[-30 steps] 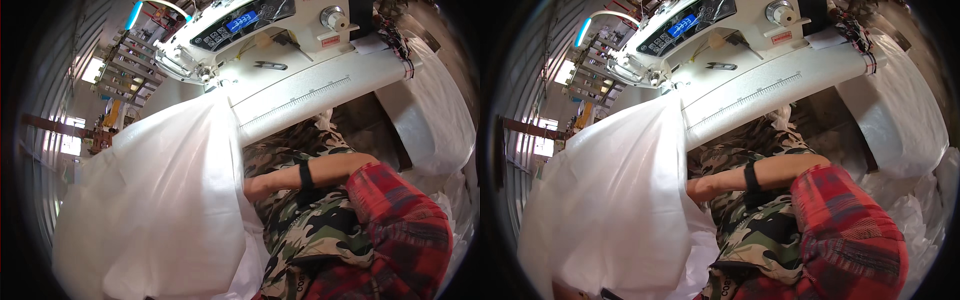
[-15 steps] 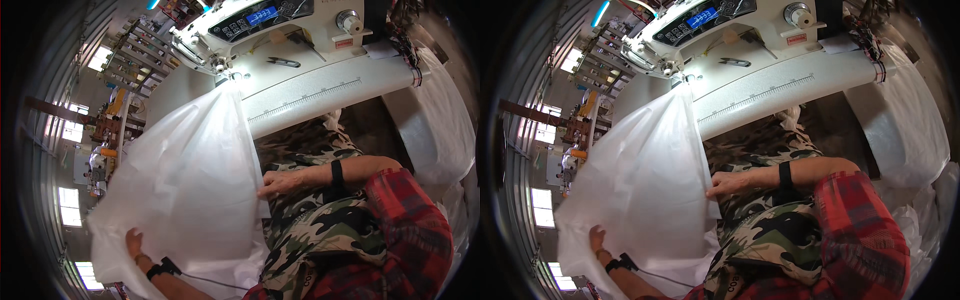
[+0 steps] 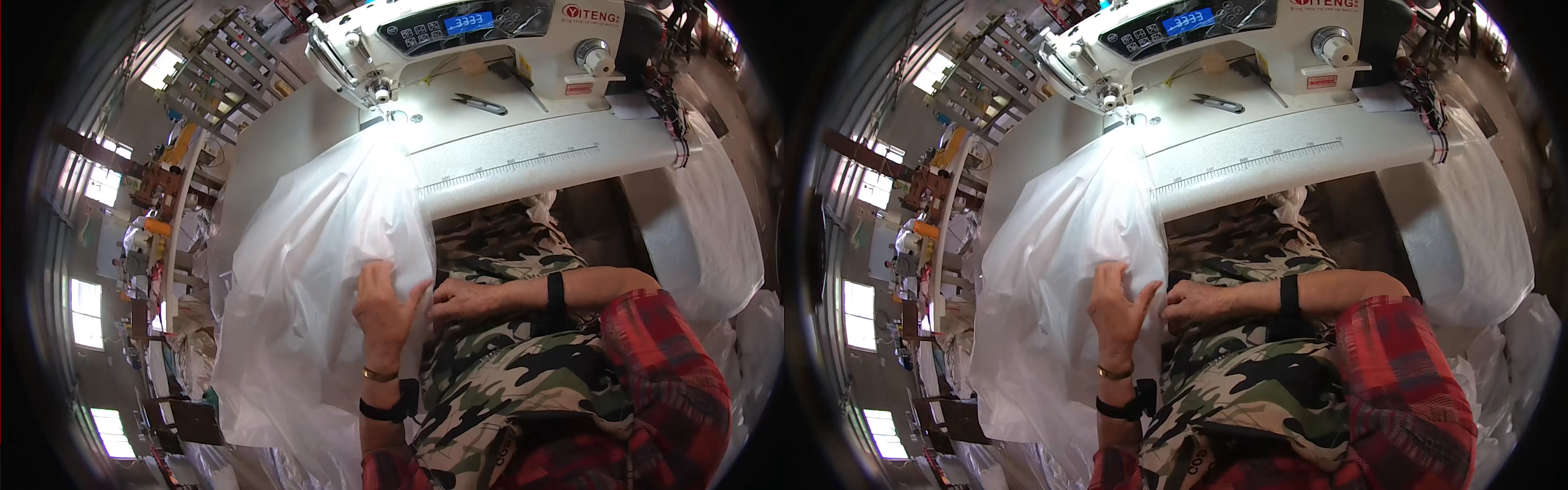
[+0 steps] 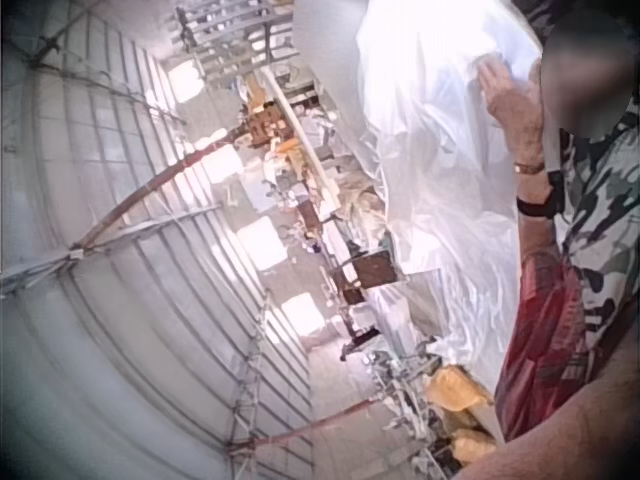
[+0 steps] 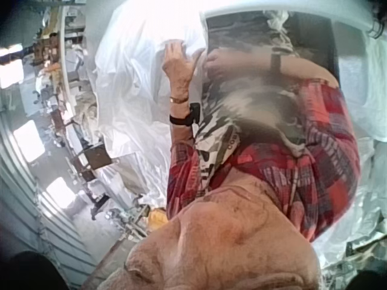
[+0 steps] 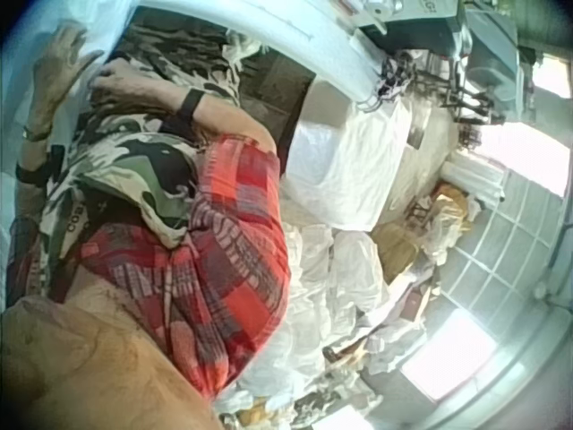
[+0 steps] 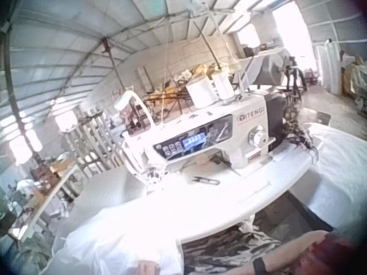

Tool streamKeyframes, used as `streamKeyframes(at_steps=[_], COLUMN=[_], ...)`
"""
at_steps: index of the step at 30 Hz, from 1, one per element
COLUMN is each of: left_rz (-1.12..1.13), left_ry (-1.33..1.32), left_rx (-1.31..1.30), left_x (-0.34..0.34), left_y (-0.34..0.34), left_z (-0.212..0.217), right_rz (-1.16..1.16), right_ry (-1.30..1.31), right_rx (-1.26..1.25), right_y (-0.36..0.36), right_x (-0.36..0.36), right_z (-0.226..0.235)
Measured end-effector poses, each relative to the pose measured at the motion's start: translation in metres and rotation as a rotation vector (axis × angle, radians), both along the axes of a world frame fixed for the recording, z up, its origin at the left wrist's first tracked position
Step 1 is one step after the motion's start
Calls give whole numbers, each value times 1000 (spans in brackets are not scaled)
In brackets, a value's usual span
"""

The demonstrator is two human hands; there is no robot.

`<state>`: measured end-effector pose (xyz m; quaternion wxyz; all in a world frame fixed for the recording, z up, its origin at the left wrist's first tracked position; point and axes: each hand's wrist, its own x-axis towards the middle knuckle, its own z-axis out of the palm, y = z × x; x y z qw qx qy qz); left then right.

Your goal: Sewing together large white plastic/woven sheets using an industrial sewing machine.

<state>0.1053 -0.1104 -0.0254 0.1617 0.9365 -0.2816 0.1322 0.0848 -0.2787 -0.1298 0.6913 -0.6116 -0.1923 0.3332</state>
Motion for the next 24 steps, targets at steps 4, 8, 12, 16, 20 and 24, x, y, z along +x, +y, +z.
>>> streamKeyframes(at_steps=[4, 8, 12, 16, 20, 24], left_rz=[124, 232, 237, 234, 226, 227], left_ry=[-44, -213, -82, -107, -81, -162], left_rx=[-142, -165, -303, -206, -291, -269], left_x=[21, 49, 64, 59, 59, 69], left_y=[27, 49, 57, 57, 60, 73], left_z=[-23, -37, -41, -42, -48, -55], right_rz=[-115, -90, -411, -440, -306, -242], right_ry=[126, 228, 288, 37, -150, -231], right_rx=[17, 119, 183, 39, -290, -226], right_y=[6, 3, -6, 1, 14, -3], right_x=[-2, -3, 8, 16, 25, 15], right_z=[-11, -8, 0, -2, 3, 33])
